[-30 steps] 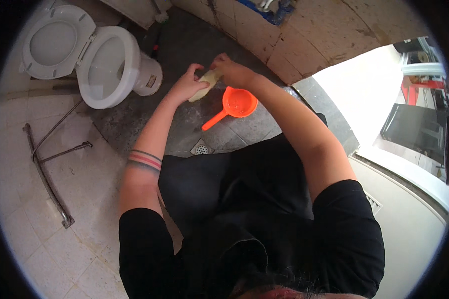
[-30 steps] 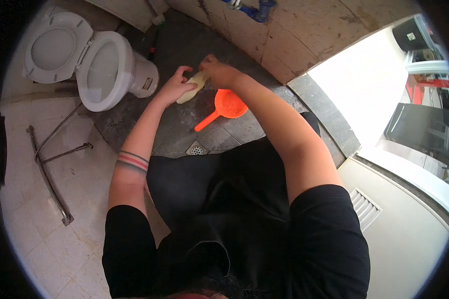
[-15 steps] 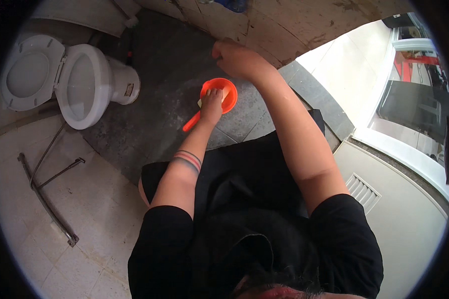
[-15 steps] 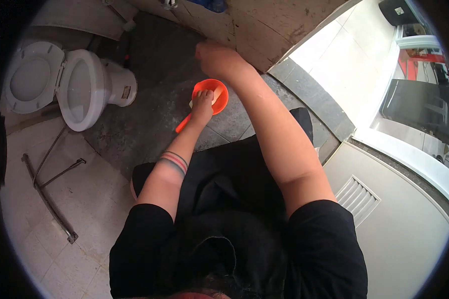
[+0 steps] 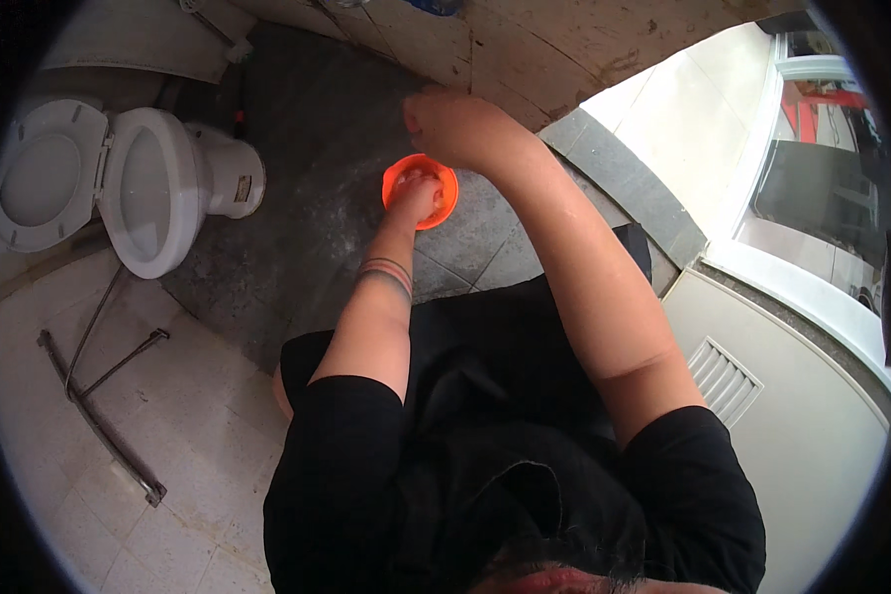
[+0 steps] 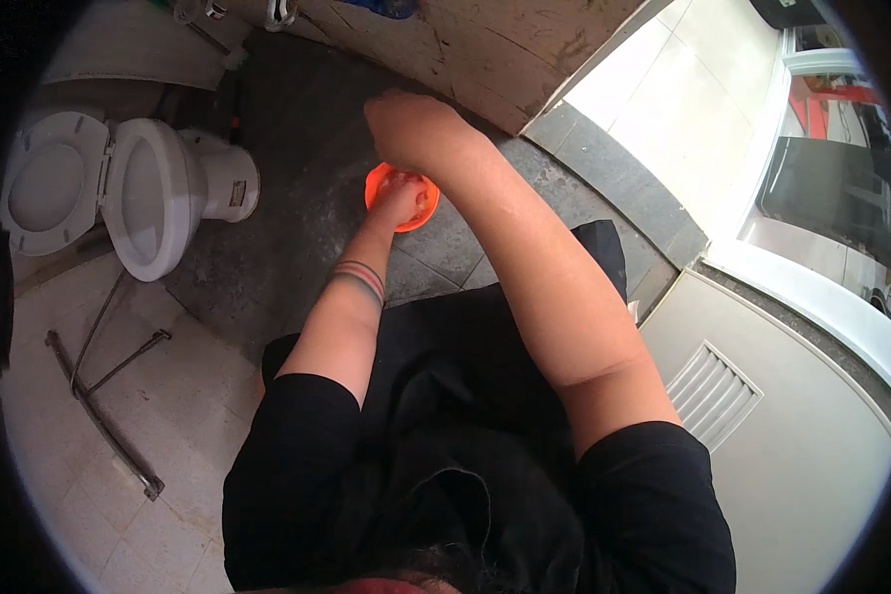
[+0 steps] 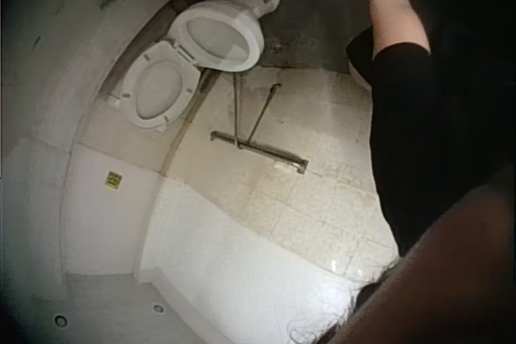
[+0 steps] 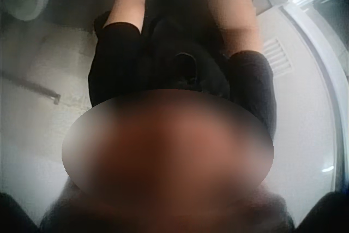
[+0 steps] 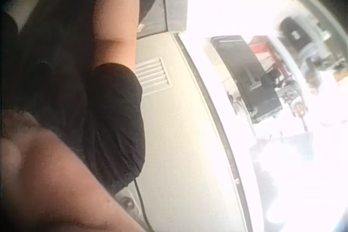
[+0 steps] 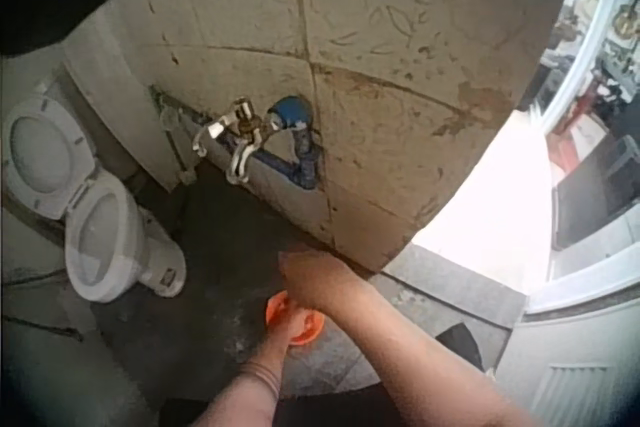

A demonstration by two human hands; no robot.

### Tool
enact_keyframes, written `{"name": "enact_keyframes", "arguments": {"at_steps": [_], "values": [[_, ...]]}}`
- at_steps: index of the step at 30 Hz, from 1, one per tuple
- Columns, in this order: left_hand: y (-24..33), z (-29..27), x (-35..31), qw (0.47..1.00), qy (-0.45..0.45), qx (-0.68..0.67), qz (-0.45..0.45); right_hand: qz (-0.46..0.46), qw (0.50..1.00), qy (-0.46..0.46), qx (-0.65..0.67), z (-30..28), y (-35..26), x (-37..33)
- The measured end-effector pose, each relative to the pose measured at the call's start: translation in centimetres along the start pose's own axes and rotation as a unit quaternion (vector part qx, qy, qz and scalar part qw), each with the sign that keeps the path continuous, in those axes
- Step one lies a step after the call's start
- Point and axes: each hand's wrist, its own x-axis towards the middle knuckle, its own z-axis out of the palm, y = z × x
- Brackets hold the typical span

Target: The person takes a sponge and a scoop from a bathroom shelf, wets the sponge under a faucet while holding it in the scoop, and then wrings the sponge out by hand.

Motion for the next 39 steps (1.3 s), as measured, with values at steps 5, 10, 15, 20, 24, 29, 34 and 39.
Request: {"name": "enact_keyframes", "arguments": {"at_steps": [5, 10, 15, 20, 24, 29, 34, 39], "values": [[0.4, -1.3, 0.2, 0.977, -0.189, 0.080, -0.062, 0.023, 0.999, -0.025, -0.014, 0.7, 0.0, 0.5], [2.2, -4.1, -0.3, 0.975, -0.202, 0.069, -0.059, 0.018, 1.000, -0.005, -0.018, 0.5, 0.7, 0.7], [1.9, -4.9, -0.9, 0.976, -0.212, 0.027, -0.038, 0.019, 1.000, 0.012, -0.004, 0.3, 0.8, 0.8], [3.0, -2.4, 1.0, 0.969, -0.205, 0.129, -0.042, 0.035, 0.999, -0.029, -0.027, 0.4, 1.6, 1.1], [1.4, -0.5, 0.9, 0.968, -0.126, 0.207, -0.070, 0.020, 0.999, -0.030, -0.009, 0.0, -0.1, 1.0], [4.6, -0.8, 1.3, 0.938, -0.078, -0.172, -0.290, 0.035, 0.998, -0.042, -0.017, -0.2, 1.3, 0.7], [6.9, -0.9, 0.5, 0.935, -0.021, -0.088, -0.342, 0.050, 0.998, -0.040, -0.019, -0.6, 0.4, 0.6], [5.7, -0.1, 1.2, 0.966, 0.001, -0.017, -0.258, 0.044, 0.997, -0.056, -0.004, -0.7, -0.2, 0.3]]}}
